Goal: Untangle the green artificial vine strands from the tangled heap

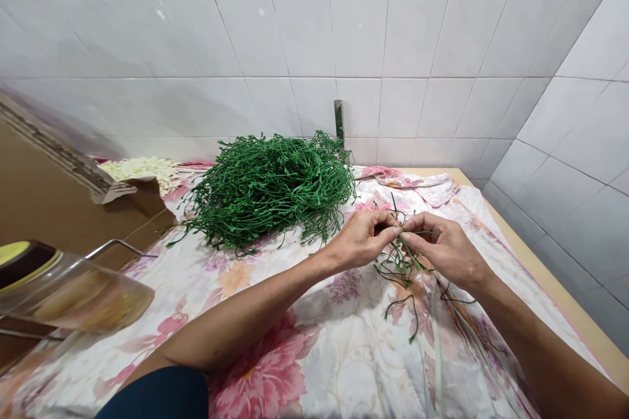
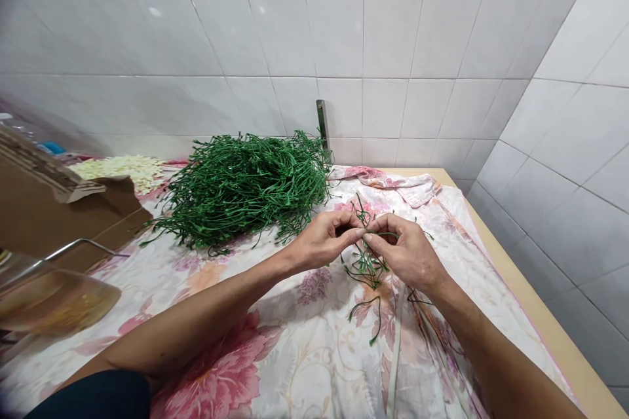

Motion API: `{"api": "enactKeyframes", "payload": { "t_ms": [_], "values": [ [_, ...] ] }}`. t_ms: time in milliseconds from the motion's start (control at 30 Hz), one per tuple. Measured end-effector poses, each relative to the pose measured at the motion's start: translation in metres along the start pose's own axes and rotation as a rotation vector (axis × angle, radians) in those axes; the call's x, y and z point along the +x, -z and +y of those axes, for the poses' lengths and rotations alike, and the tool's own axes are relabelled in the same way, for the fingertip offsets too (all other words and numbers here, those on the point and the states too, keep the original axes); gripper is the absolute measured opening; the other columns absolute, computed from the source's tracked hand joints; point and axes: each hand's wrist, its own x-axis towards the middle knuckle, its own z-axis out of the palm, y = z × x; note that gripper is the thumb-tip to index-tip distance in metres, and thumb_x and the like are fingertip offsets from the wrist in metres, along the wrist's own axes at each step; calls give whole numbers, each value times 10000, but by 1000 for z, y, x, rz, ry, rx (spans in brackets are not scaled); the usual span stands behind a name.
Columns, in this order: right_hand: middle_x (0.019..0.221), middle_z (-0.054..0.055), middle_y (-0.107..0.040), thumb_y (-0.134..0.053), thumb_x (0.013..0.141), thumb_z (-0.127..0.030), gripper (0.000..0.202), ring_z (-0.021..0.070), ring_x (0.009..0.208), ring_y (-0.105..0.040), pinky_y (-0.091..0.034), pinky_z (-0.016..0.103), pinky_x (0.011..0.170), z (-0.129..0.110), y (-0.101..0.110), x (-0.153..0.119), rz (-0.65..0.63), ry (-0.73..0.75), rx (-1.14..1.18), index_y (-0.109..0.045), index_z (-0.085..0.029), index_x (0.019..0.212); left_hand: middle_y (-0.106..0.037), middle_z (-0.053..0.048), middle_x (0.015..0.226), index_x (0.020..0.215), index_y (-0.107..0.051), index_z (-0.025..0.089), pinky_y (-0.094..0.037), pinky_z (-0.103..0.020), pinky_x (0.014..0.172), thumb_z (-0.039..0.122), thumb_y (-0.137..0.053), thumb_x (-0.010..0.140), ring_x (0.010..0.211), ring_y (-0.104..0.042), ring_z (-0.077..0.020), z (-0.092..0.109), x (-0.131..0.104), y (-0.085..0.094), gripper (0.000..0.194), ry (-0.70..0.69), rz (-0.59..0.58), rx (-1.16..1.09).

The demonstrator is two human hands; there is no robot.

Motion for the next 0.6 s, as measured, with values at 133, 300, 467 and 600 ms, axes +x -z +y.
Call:
{"api": "enactKeyframes", "payload": {
  "t_ms": [133,300,467,600],
  "values": [
    [855,67,-729,-763,826,-546,396,178,704,-665,-572,330,681,2,2,1,1,9,-20,-717,-170,941,-568,11,716,857,-646,144,-349,-238,602,401,-587,937,648,-466,-107,-2,-1,-2,276,-14,31,22],
    [881,65,-755,-693,894,-472,296,204,757,-683,-557,343,727,6,-1,-2,102,96,-212,-740,-185,948,-569,12,709,845,-626,157,-338,-248,598,388,-557,951,637,-461,-114,0,-2,-6,262,-37,105,140],
    [905,56,-758,-635,918,-328,142,226,808,-692,-526,355,757,8,-4,-3,185,253,-493,-723,-218,932,-568,16,687,817,-607,160,-327,-252,595,359,-559,949,623,-455,-112,5,-3,-9,243,-54,140,238],
    [905,69,-745,-594,951,-297,139,227,811,-682,-509,357,748,7,-5,-4,199,371,-590,-704,-224,909,-574,17,690,841,-630,159,-326,-249,586,395,-567,954,630,-468,-114,5,-3,-9,269,-58,143,217]
  ]
}}
